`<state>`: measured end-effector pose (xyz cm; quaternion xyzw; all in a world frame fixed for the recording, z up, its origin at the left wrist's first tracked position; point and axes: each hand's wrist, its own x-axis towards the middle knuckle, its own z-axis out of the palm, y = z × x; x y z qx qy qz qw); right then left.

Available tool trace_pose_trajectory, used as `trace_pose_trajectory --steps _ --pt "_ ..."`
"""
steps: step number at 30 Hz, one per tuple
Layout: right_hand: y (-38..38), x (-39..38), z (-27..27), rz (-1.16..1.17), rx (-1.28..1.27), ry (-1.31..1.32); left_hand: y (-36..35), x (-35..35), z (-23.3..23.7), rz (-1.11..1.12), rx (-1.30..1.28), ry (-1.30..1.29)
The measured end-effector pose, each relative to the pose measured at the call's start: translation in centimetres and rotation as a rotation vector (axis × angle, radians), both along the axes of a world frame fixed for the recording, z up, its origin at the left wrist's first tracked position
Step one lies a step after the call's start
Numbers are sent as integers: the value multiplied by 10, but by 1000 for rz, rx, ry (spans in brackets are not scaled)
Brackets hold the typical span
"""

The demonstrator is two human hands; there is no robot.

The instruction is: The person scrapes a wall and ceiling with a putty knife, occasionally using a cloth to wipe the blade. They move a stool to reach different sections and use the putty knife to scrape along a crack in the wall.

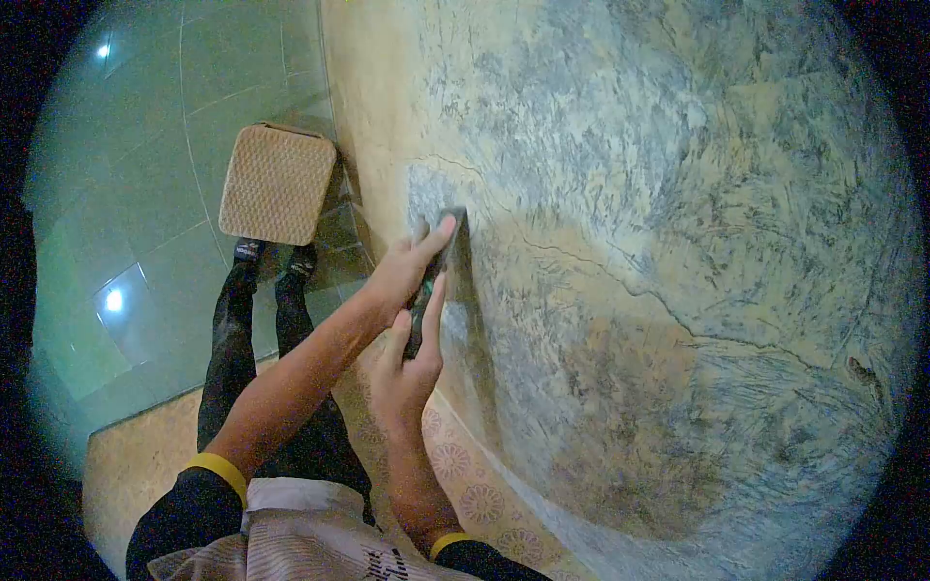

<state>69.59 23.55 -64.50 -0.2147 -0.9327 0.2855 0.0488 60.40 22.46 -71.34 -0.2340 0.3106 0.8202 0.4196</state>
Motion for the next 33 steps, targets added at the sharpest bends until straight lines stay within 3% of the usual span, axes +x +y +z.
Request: trace_pose_trajectory --steps 2,5,8,10,13,14,15,17,19,22,25,27,29,33 --pt "-8 14 9 -168 -194 -96 1 12 10 -33 -31 28" --pt "-5 12 5 -211 -214 -94 -5 8 8 -123 -35 60" --pt "-4 19 -5 -177 -169 -103 -4 12 0 -192 -10 -4" --pt "-5 23 4 -175 -163 -106 -3 17 6 -107 -95 129" --pt "7 19 4 -119 -97 -105 14 23 6 70 -106 103" --pt "15 9 -6 81 179 27 11 20 5 64 -102 97" --pt "4 -1 2 -11 2 3 5 11 2 -35 -46 7" --pt "-1 4 3 -115 -117 -103 -1 8 0 -121 5 -79" --pt "2 20 4 -129 -140 -98 -3 13 5 -136 -42 78" --pt "9 9 5 -108 -139 -99 9 17 7 -16 -180 48" --pt "11 5 -4 49 47 9 1 5 0 -77 -25 -74" --pt "4 6 5 -138 -183 -153 3 10 0 -107 -29 -78" --pt "7 7 4 -110 -192 -78 11 14 3 45 -97 6" --pt "9 1 -5 -52 -100 -66 5 5 -2 -45 -122 30"
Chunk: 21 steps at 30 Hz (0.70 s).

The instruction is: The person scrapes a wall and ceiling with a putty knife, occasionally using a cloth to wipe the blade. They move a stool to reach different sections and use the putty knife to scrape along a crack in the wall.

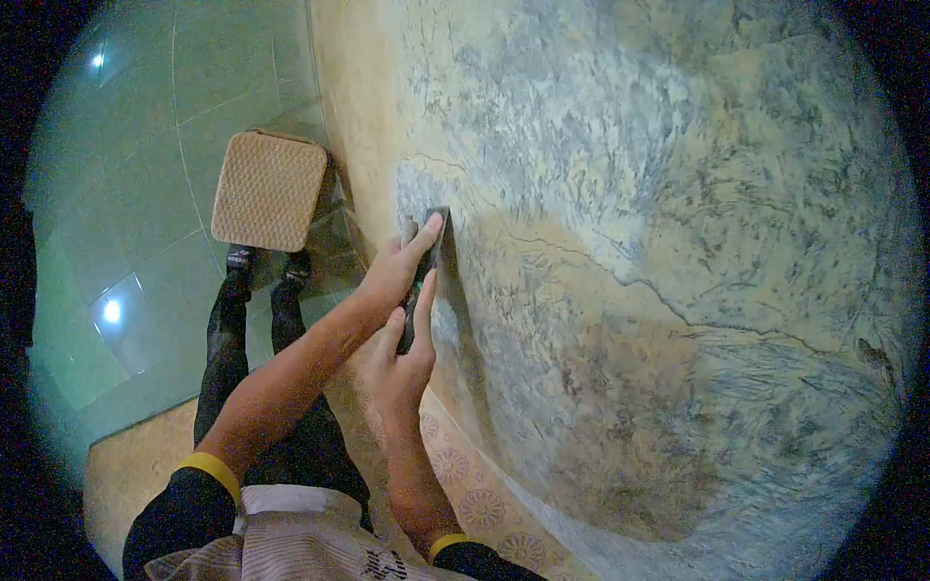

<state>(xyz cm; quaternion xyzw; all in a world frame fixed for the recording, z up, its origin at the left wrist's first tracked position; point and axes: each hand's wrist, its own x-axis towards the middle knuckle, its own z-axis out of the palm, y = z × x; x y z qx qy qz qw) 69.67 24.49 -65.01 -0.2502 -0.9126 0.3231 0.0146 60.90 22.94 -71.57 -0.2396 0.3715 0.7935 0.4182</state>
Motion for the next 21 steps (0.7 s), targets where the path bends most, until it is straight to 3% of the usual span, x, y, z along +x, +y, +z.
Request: trace_pose_trajectory --steps 4,6,7,10,11,14,16,18,19,21 --pt "-5 9 9 -54 -48 -11 -1 3 6 -42 1 38" --pt "0 1 6 -23 -41 62 7 4 7 80 -46 86" --pt "2 -1 3 -31 -47 8 5 1 -3 3 -76 116" --pt "1 -2 4 -19 -57 -25 5 -1 -5 -31 63 -57" --pt "0 2 9 -10 -24 -29 -4 -3 11 11 -18 94" --pt "4 4 12 14 -1 39 0 2 23 43 -2 62" --pt "3 0 10 -37 -14 -51 -5 -5 19 13 15 34" --pt "2 3 0 41 104 54 -11 -10 16 -50 43 -25" --pt "1 8 4 15 77 5 3 0 8 93 28 -8" --pt "-4 15 13 -66 5 -65 5 13 12 85 -16 60"
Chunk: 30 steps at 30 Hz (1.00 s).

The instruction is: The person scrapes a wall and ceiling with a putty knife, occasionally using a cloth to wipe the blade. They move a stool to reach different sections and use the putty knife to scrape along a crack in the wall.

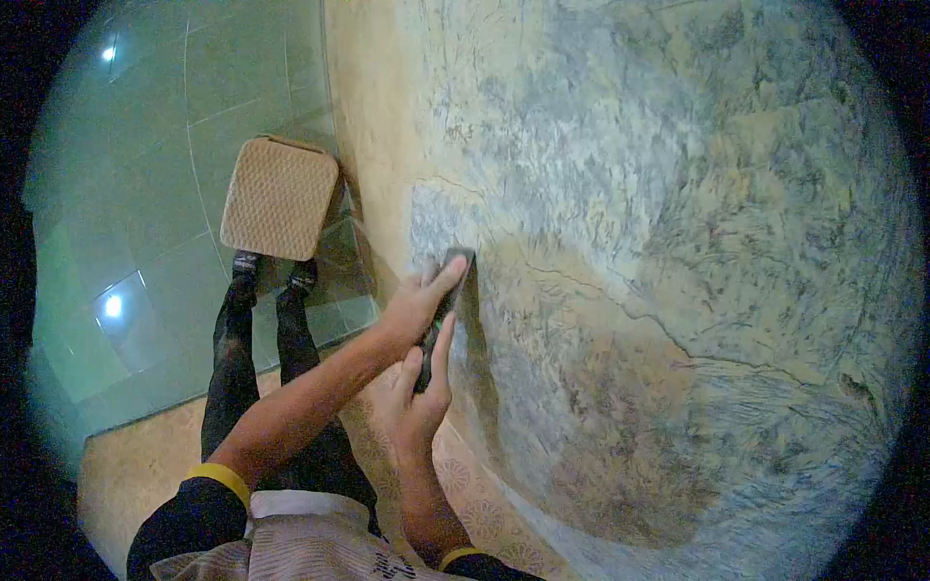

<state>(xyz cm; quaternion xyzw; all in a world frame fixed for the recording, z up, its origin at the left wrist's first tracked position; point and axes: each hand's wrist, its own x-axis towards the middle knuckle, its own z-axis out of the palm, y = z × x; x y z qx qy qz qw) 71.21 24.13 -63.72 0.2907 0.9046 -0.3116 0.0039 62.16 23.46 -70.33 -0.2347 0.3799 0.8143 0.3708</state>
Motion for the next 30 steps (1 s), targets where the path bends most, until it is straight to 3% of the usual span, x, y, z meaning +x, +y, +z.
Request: trace_pose_trajectory --steps 2,6,11,13,15,17,19,21,23,25,27,28,30 --pt "4 -14 -5 28 -3 4 -2 -10 -2 7 -57 78" --pt "6 -8 -5 63 30 -11 -11 -20 -3 -114 90 -148" --pt "4 -8 10 -6 -57 -26 -2 -12 5 -32 47 -54" --pt "4 -25 7 37 -34 -37 1 -24 -14 0 -134 66" --pt "4 -50 6 139 15 -47 -8 -34 -11 -8 0 -60" --pt "4 -25 -3 127 -12 -11 -28 -37 3 -218 125 -11" --pt "0 0 -1 10 -20 74 -12 -10 1 -154 56 104" --pt "2 -12 6 -120 -137 -61 -9 -18 -2 -197 0 68" --pt "14 -32 -14 169 76 63 -14 -35 -3 -168 38 -29" --pt "12 -35 -12 262 178 62 -14 -38 -1 -113 62 -118" --pt "1 -13 -2 78 35 15 -7 -20 6 21 -89 82" --pt "-2 0 5 -53 -73 21 -6 -10 4 -124 -39 95" --pt "1 -18 12 2 -29 8 -2 -14 9 -47 -18 63"
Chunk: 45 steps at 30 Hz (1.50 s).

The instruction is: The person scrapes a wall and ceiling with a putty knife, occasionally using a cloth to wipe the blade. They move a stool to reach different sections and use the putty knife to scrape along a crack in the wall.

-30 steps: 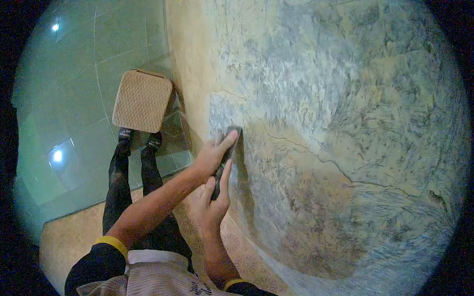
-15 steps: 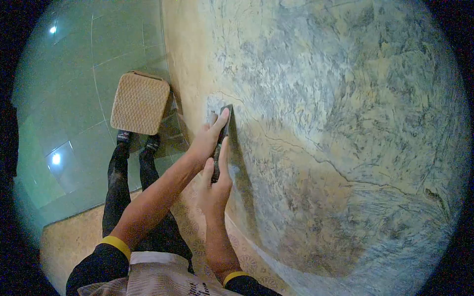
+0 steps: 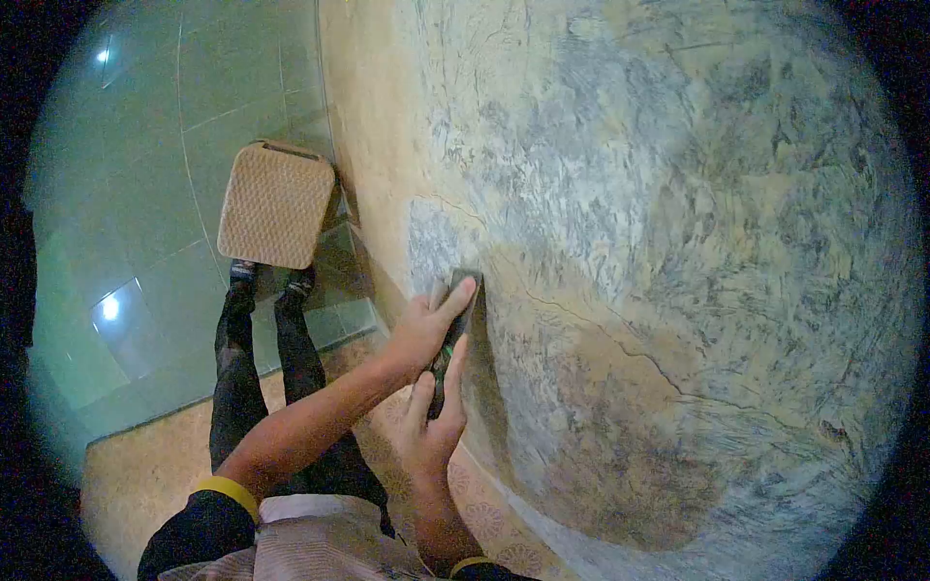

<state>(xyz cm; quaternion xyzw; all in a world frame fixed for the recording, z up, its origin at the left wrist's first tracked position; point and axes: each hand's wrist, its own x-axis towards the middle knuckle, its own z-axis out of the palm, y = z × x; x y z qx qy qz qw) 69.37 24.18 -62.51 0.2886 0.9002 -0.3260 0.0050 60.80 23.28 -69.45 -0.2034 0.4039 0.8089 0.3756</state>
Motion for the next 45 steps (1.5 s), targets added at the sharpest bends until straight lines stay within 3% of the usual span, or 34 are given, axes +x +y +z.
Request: trace_pose_trajectory --steps 5,7,9,12,15,17,19,22,30,33,37,40,44,45 --pt "9 -27 4 216 119 -72 -11 -35 -1 55 107 -189" --pt "-1 -1 17 117 72 -90 -6 -5 11 49 -56 29" --pt "-3 -5 26 -75 -107 -77 -1 -12 13 133 -86 39" --pt "9 -35 0 58 -15 -109 -7 -37 -9 30 -25 -170" --pt "-2 -34 -4 172 13 -98 -20 -39 -10 -22 65 -184" --pt "-8 -18 4 50 -119 -4 -14 -25 -3 6 -149 27" --pt "-6 -26 16 -9 -129 -108 -6 -24 1 124 -116 -25" --pt "0 -57 3 -16 -324 -141 -26 -55 -6 6 -40 -259" --pt "-12 -29 30 -141 -419 -26 -10 -25 2 71 20 -258" --pt "-6 -35 30 -33 -497 41 -1 -26 -9 97 15 -302" --pt "2 -54 18 -66 -572 22 -1 -46 -17 266 -26 -322" --pt "5 -57 4 312 -116 204 -3 -49 -21 323 212 -481" --pt "5 -66 13 335 36 145 -6 -44 -8 306 210 -530" --pt "10 -68 16 378 205 197 -5 -41 -4 321 270 -564"
